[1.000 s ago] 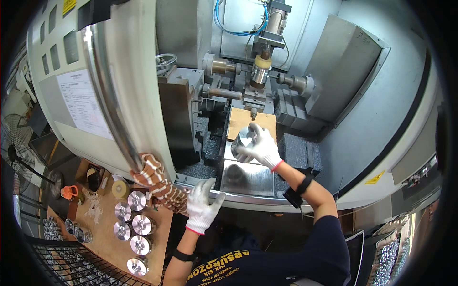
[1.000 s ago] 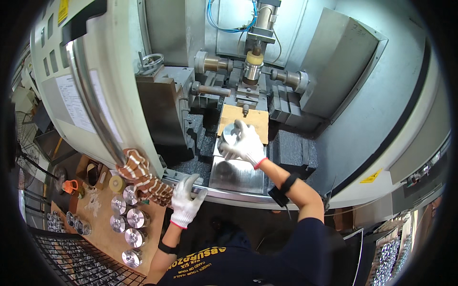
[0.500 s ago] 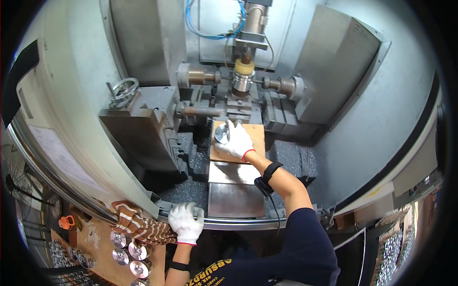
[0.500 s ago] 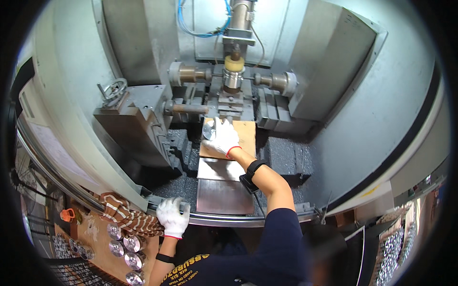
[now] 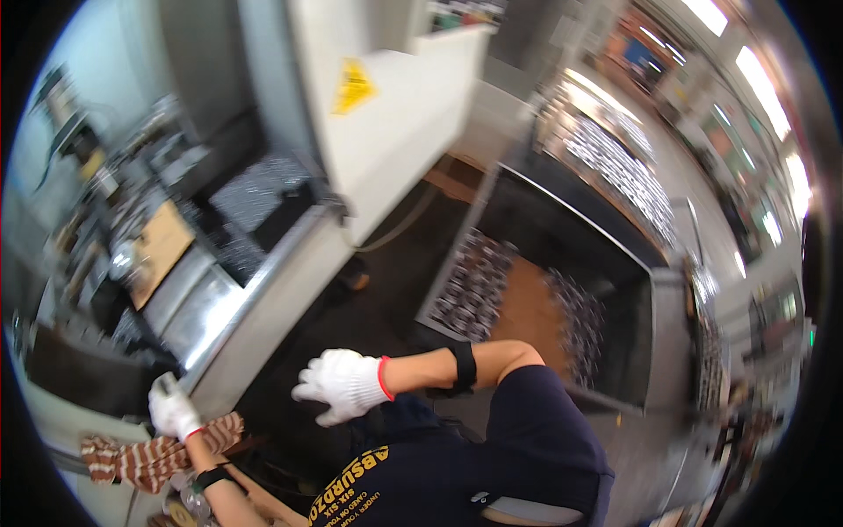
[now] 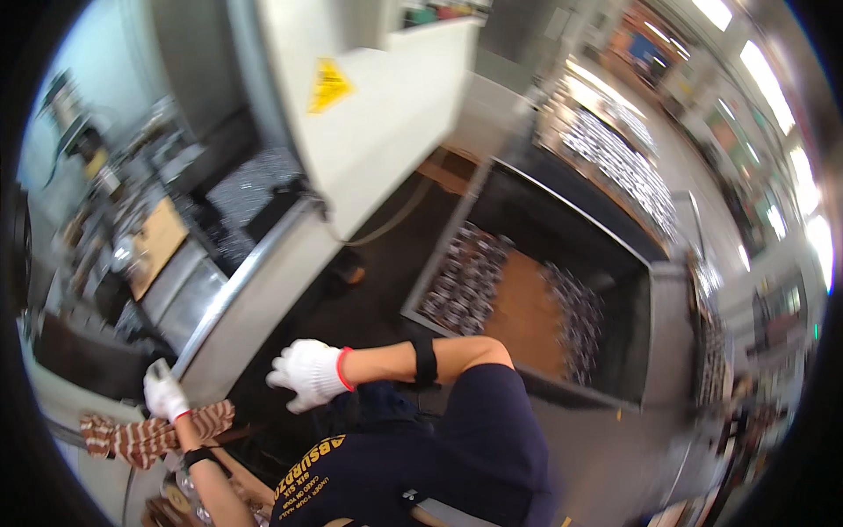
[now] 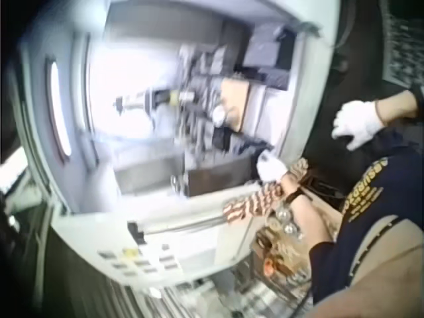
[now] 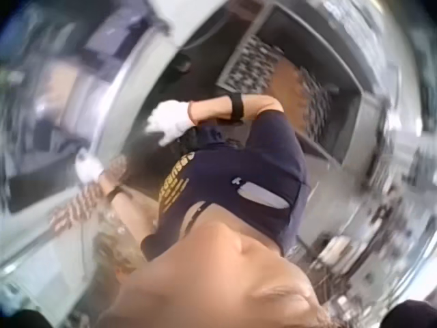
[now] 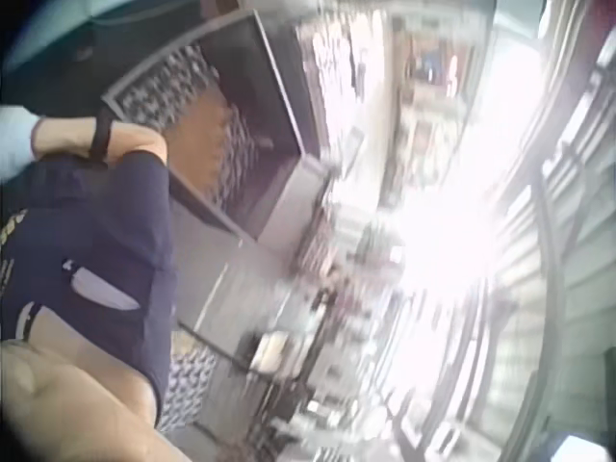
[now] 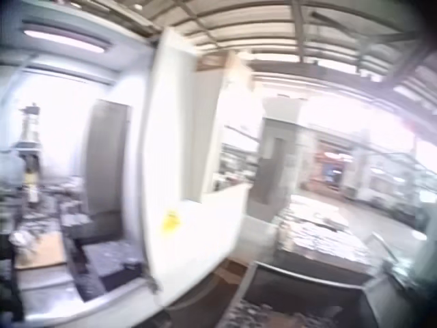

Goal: Operate a vertical machining center to process engine pistons, including loading, unloading, inspection, and sorting.

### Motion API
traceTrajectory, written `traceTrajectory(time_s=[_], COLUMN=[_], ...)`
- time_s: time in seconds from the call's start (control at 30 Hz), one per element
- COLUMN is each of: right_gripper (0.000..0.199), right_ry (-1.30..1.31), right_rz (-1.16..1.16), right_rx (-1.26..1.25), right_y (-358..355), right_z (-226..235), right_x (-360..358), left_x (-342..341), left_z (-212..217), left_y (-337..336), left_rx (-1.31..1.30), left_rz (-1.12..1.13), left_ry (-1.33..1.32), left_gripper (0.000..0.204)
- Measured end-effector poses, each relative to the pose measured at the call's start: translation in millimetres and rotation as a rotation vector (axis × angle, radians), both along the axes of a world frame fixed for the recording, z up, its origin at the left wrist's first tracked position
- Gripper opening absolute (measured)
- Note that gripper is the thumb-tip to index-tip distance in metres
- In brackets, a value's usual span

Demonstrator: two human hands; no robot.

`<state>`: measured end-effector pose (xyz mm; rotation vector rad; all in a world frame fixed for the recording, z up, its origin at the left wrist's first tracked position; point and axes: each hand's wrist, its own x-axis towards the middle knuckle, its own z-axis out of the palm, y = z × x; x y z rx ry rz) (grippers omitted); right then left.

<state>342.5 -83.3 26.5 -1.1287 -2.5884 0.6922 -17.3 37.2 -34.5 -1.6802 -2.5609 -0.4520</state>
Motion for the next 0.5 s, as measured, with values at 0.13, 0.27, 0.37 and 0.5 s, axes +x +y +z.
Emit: traceTrajectory(time_s=[0.13,0.27,0.37,0.5], right_gripper=[0.049,0.049,0.049,0.043], right_ry=[-0.101,-0.264,-0.173,-0.155], right_rz=[-0.439,-0.720,-0.845,-0.981], right_rx=[-0.127,-0.363,-0.449,-0.270], right_y=[-169.5,-292.1,-341.8,-388.1], right_z=[-52.7,-51.5,-50.2,-70.8], right_x=[85.2,131.0,154.3,183.4], left_x=[2.7,-3.6,26.5,160.8], left_z=[-1.0,-34.7,-73.9,-110.6], left_y=[4.8,-25.8,-85.4,-174.5], left_rx=[-0.027,0.051,0.405,-0.071], left_rz=[-0.169,-0.238,-0.286,-0.639], left_ry=[0.008,0.387,0.512,-0.116], left_gripper=[0.062,0.053,0.062,0.055])
